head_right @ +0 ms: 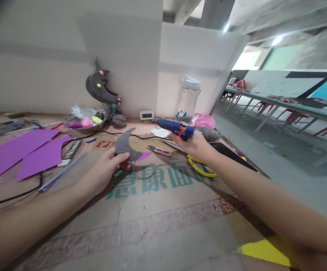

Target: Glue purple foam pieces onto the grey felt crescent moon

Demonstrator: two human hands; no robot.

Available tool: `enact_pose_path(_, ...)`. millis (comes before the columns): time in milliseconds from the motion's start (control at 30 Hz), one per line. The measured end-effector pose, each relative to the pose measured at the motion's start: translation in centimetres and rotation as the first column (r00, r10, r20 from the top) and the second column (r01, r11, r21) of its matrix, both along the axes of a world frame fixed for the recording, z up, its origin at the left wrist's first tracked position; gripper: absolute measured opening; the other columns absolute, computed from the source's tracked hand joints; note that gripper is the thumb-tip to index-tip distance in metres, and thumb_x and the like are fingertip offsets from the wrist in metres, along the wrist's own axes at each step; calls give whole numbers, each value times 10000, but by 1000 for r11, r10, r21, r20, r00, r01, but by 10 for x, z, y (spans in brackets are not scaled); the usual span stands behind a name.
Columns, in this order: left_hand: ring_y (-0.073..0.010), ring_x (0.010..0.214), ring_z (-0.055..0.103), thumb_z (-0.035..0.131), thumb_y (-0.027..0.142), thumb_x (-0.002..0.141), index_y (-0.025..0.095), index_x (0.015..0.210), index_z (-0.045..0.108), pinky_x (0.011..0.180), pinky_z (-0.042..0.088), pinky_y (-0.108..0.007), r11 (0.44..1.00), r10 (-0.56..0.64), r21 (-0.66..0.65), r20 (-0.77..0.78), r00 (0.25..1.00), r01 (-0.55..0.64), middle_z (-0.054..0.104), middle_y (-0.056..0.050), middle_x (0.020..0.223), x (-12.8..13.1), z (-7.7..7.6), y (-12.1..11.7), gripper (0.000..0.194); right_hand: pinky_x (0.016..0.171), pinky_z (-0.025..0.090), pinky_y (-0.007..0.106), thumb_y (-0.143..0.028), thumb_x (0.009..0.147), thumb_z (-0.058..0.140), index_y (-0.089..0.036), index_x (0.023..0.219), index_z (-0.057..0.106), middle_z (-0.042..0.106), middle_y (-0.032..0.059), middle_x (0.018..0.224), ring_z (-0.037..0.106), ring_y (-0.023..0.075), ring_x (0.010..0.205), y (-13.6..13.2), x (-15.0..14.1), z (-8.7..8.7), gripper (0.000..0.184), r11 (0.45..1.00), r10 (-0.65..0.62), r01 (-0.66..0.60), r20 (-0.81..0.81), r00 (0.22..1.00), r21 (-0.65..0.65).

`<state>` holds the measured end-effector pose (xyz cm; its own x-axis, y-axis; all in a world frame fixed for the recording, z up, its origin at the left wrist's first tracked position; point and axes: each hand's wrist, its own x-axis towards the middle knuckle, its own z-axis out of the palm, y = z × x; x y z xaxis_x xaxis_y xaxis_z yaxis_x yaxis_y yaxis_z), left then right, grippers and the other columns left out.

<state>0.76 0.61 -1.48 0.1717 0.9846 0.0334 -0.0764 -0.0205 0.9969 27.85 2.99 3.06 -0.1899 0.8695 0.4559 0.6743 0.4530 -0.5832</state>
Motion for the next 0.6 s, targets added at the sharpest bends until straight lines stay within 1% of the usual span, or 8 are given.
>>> enact_pose_path(100,-118,600,530,677,379,753,166,832,546,595,397,-238,1000,6,-2,-3,1000,-7,608,31,656,1,1,-1,263,919,515,368,-379,901,607,-172,1129,660,744,82,1063,682,259,995,40,5,4,313,999,-41,40,172,984,8)
enact_pose_path(133,-118,596,527,680,385,747,165,824,545,596,394,-239,1000,10,-1,-9,1000,-10,607,31,655,1,1,-2,270,938,503,361,-365,907,602,-171,1144,655,738,86,1100,672,261,1029,54,5,3,311,999,-42,48,207,978,-25)
enact_pose_path(200,-119,591,526,684,395,737,164,811,544,597,393,-244,1000,15,3,-25,1000,-15,605,32,650,1,1,-3,280,906,513,338,-347,931,570,-157,1095,683,753,95,1047,686,251,989,81,5,1,275,996,-33,51,219,975,-75)
enact_pose_path(267,-125,593,529,688,401,730,163,816,546,597,395,-249,1000,15,-1,-41,999,-15,604,31,644,1,2,-3,290,859,526,315,-340,947,551,-153,1106,684,767,93,988,701,235,935,102,1,-4,279,991,-14,43,219,976,-130)
enact_pose_path(367,-131,605,535,689,392,725,162,825,549,605,404,-254,1000,11,-10,-58,998,-11,605,27,644,1,3,-3,288,839,526,315,-368,900,631,-140,1085,692,768,107,983,699,249,913,123,-12,-12,300,980,-2,46,220,975,-194)
enact_pose_path(467,-130,608,535,687,385,725,163,816,550,607,404,-255,1000,8,-1,-66,998,-8,601,27,648,2,3,-3,277,882,508,337,-423,838,705,-135,1068,694,753,121,1046,677,266,951,136,-29,-17,369,977,-12,54,197,980,-208)
enact_pose_path(600,-129,599,529,688,390,722,162,824,555,597,395,-254,1000,6,3,-70,998,-6,600,28,645,1,2,-1,283,888,512,347,-440,849,683,-141,1111,676,744,96,1032,660,235,937,152,-47,-15,398,977,-13,39,123,992,-210)
